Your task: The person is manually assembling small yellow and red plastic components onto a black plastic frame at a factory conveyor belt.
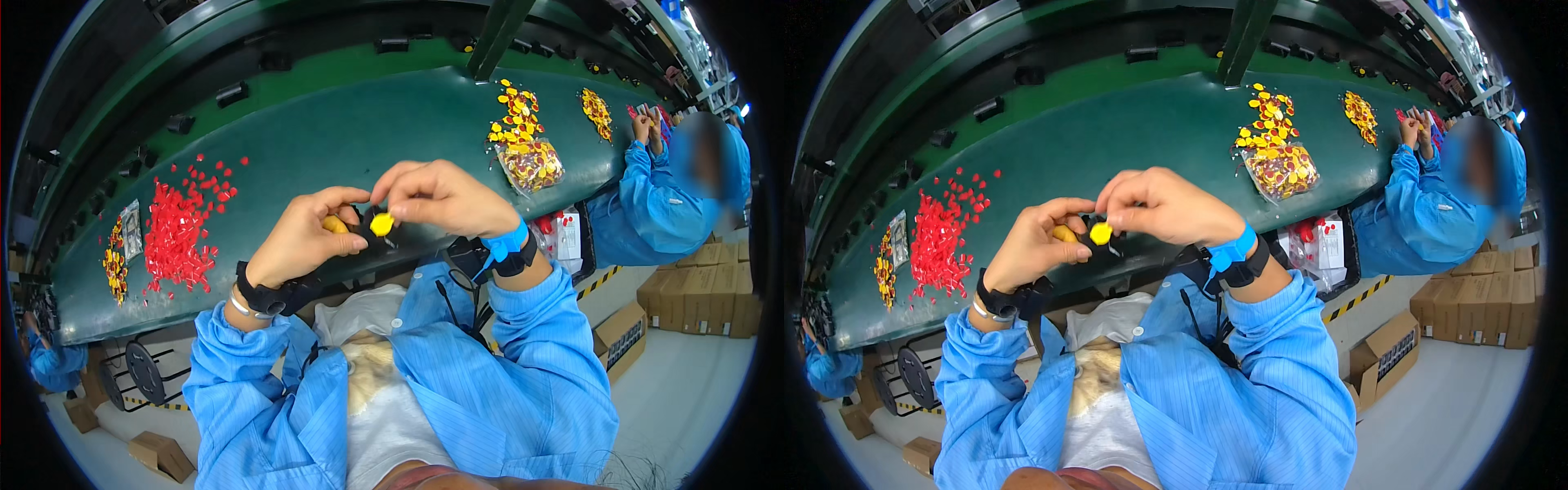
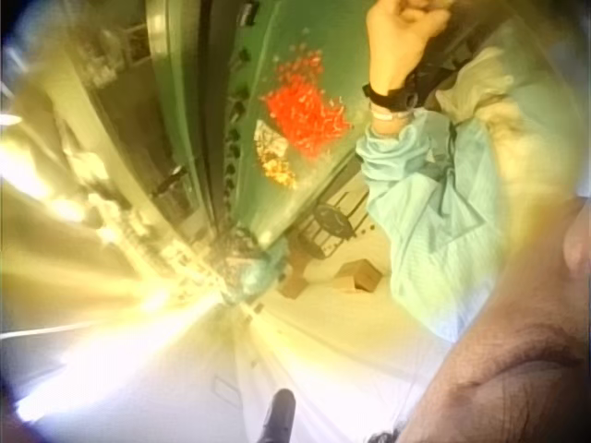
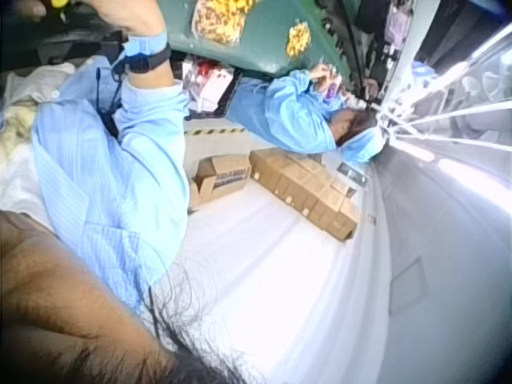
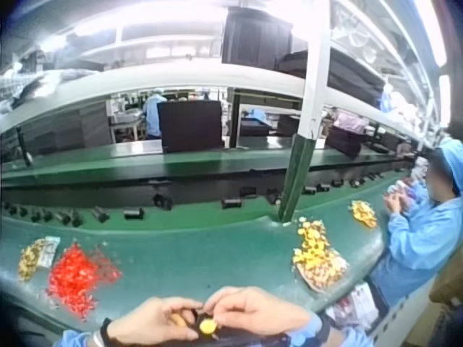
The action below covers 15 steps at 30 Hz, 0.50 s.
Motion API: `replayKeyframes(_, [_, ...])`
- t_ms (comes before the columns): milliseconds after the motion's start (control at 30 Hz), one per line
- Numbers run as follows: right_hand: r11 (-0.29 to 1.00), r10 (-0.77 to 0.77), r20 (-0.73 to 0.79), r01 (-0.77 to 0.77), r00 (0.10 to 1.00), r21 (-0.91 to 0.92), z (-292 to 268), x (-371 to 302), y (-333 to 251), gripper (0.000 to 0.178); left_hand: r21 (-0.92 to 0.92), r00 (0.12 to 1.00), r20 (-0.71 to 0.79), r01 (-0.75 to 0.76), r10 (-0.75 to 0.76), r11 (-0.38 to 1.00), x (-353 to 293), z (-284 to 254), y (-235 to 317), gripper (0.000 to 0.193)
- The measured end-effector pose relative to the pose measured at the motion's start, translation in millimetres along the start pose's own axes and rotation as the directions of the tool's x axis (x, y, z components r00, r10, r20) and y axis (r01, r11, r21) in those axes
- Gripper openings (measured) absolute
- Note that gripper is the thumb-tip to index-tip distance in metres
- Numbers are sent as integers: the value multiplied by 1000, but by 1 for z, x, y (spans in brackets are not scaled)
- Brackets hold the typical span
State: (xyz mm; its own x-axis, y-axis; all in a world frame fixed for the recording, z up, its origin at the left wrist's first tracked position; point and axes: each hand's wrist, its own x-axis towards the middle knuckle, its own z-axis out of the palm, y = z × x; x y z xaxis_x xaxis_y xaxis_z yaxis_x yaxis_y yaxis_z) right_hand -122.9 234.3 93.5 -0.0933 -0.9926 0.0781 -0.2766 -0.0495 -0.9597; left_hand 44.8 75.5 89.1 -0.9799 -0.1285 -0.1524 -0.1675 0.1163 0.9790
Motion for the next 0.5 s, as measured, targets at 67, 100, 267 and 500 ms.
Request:
replayKeyframes(67, [991, -98, -174, 113, 980, 76, 7, -4, 3, 12, -184, 993, -104, 29, -49, 982, -2, 4, -20, 36])
replayKeyframes(100, [981, -9, -370, 79, 929, 175, 13, -6, 0, 12, -268, 985, -171, -11, -37, 963, -2, 6, -32, 29])
replayKeyframes(267, [936, 183, -542, 25, 820, 352, 43, -15, -3, 11, -412, 936, -353, -148, -8, 899, -1, 21, -50, 12])
replayKeyframes(500, [934, 262, -459, -103, 849, 343, 64, -6, 15, 14, -367, 873, -468, -330, 134, 870, -6, 35, -52, 9])
